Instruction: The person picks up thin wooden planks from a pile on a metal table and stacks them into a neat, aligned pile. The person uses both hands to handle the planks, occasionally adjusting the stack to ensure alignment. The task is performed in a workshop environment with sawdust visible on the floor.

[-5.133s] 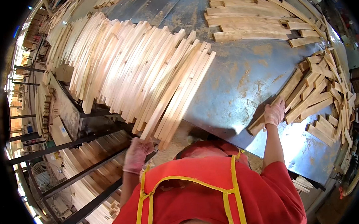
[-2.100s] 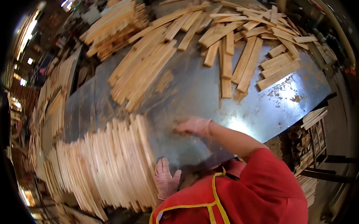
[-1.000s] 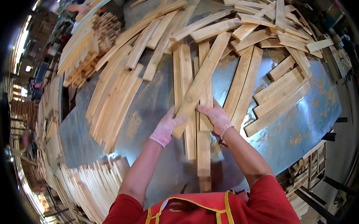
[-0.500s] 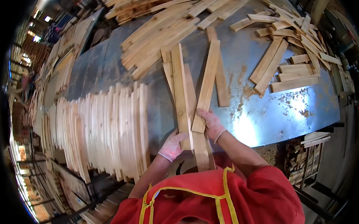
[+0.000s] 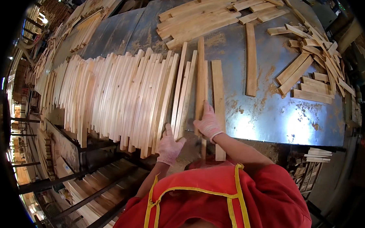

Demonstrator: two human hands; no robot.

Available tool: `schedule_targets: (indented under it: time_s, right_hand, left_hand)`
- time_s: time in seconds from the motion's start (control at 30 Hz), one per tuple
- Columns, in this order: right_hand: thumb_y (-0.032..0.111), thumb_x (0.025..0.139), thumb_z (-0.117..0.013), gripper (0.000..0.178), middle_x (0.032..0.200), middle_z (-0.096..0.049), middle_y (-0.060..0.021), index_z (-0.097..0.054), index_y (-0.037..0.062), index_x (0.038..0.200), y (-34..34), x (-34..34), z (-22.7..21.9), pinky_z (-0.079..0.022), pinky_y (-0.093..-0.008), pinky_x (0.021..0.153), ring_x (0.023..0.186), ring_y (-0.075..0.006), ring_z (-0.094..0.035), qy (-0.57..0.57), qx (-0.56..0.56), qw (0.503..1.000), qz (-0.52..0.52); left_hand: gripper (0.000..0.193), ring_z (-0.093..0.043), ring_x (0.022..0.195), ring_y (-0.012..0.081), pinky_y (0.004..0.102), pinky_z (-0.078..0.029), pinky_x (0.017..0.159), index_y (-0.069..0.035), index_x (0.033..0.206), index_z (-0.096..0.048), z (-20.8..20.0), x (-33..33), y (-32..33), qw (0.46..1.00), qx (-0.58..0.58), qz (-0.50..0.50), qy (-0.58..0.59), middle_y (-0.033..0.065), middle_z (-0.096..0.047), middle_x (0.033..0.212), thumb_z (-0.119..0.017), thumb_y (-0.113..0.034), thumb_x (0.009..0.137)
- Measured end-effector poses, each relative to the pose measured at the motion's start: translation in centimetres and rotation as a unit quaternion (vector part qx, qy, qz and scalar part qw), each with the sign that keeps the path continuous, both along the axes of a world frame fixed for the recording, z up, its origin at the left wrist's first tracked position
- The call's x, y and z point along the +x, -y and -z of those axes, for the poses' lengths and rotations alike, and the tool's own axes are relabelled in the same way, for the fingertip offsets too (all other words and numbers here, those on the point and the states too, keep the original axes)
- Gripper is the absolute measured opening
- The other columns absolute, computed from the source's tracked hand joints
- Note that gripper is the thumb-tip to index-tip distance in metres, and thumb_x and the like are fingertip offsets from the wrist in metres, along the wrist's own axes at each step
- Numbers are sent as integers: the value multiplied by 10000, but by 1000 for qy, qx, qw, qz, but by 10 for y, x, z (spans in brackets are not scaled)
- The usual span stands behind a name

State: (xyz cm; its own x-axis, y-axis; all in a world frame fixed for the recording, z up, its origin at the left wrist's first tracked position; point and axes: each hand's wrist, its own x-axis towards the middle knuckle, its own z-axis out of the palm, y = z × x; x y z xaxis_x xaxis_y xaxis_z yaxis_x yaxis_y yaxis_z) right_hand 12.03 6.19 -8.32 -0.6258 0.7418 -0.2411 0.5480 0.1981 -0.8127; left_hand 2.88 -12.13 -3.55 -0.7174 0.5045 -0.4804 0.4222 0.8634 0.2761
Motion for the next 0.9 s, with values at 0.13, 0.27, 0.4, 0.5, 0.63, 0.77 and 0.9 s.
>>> schedule_targets:
  time_s: [0.13,0.27,0.4,0.5,0.63,0.77,0.9]
  right_hand:
    - [198,829,-746,826,1569,-386,-290,-424,14,1568,15,-18,9,-420,-442,1178,1402,-466,-473,14,-11,988,-156]
    - [213,836,-760,764,1503,-461,-238,-486,81,1537,-31,-24,3,-438,-453,1150,1351,-434,-520,-31,-32,961,-273]
    - [219,788,-793,778,1520,-463,-180,-496,128,1502,-69,5,-18,-459,-462,1122,1319,-406,-535,125,281,937,-167]
    - [194,752,-796,825,1530,-460,-159,-469,141,1507,-93,24,2,-454,-480,1124,1343,-416,-509,145,274,948,-74]
    - [140,716,-784,860,1576,-433,-158,-461,130,1513,-187,37,21,-446,-494,1131,1359,-434,-495,86,237,968,8]
    - [219,733,-838,945,1582,-423,-214,-400,109,1563,-320,21,3,-447,-484,1137,1380,-436,-483,136,307,938,83]
    - [335,771,-865,928,1406,-598,-262,-405,105,1543,-372,15,-1,-517,-497,1050,1280,-430,-603,231,181,945,145]
  left_hand:
    - [972,-606,1282,400,506,-502,1053,-31,1626,-323,1,-27,-13,992,5,86,-94,240,-601,1423,-633,-640,934]
    - [951,-447,1438,383,531,-335,1207,-18,1584,-388,12,-32,-44,954,61,109,-271,192,-523,1524,-648,-637,910]
    - [946,-363,1503,388,546,-268,1247,-38,1583,-388,22,-31,-70,971,39,130,-199,176,-457,1569,-732,-548,865]
    - [914,-397,1462,404,565,-306,1215,-56,1551,-423,32,-27,-76,962,39,121,-243,176,-477,1521,-787,-478,826]
    - [884,-413,1441,411,570,-339,1189,-59,1526,-443,33,-26,-81,951,62,141,-267,181,-485,1501,-811,-422,809]
    - [850,-417,1436,415,554,-348,1185,-48,1499,-471,28,-19,-87,947,40,137,-288,180,-489,1496,-820,-389,804]
    - [797,-425,1424,395,550,-368,1162,-53,1460,-504,29,-21,-86,947,60,127,-290,170,-506,1462,-819,-364,797]
